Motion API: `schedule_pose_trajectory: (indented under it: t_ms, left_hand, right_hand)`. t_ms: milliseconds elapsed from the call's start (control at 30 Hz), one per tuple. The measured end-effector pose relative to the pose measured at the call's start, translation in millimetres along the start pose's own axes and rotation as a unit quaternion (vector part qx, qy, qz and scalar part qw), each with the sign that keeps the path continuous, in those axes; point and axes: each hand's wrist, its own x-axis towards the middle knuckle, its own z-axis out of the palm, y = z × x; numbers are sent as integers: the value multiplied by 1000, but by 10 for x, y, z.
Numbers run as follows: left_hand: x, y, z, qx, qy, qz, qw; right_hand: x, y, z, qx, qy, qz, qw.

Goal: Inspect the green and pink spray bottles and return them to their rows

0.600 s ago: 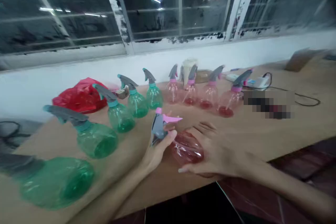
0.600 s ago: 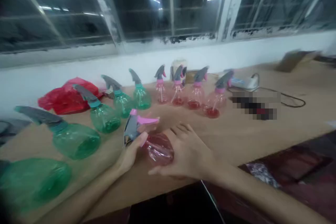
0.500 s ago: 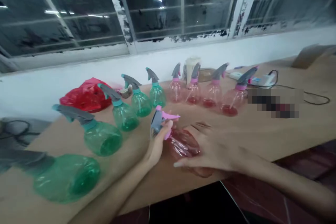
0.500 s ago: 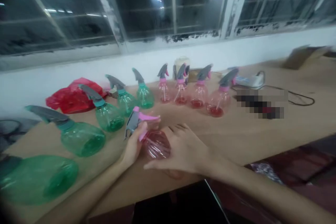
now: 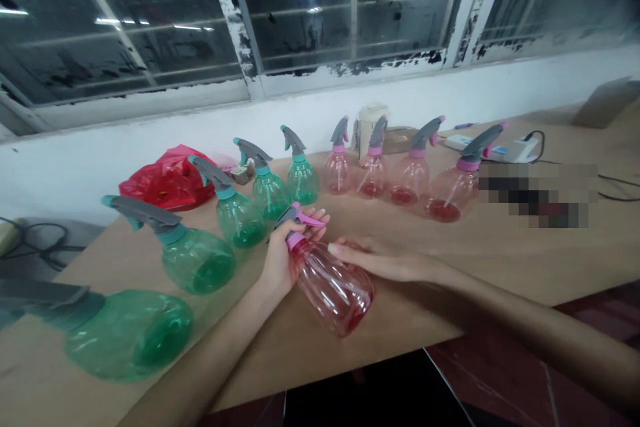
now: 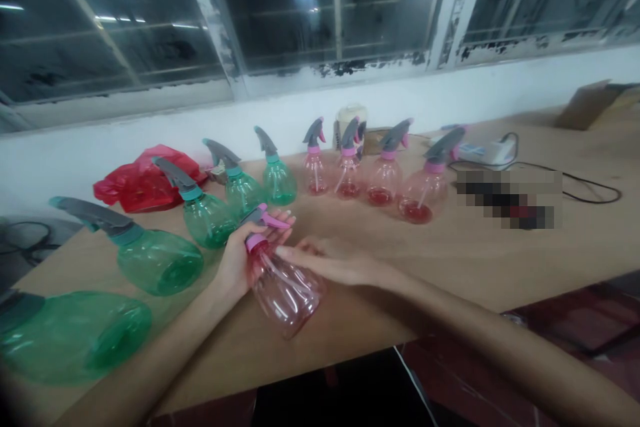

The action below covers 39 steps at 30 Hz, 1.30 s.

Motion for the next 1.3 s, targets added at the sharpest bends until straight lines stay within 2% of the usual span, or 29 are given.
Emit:
schedule_pose_trajectory:
  t_ms: [100, 233, 367, 500, 567, 700, 767, 1000, 1300]
  left_hand:
    - [-9, 14, 4, -12, -9, -45, 999]
    - [-53, -17, 22, -17, -28, -110, 993]
    - [-47, -62, -5, -19, -66, -140, 988]
    - [-18, -78, -43, 8, -58, -133, 989]
    - [-26, -69, -40, 23, -62, -117, 991]
    - [-61, -24, -5, 22, -104, -80, 991]
    - [-54, 6, -1, 19, -91, -73, 993]
    - [86, 60, -95, 12, -22, -147, 989]
    - [102, -9, -131, 0, -35, -174, 984]
  right_hand:
    - [126, 281, -160, -22, 97, 11, 995]
    - [284, 606, -329, -153, 212, -34, 965]
    - [371, 783, -353, -272, 261, -68, 924]
    - [376, 829, -327, -295, 258, -109, 914]
    - [371, 839, -321, -297, 242, -110, 917]
    - [380, 872, -318, -300, 230, -105, 920]
    - [386, 886, -315, -299, 226, -106, 921]
    - [354, 891, -312, -281, 208, -93, 932]
    - [319, 877, -339, -276, 192, -91, 937]
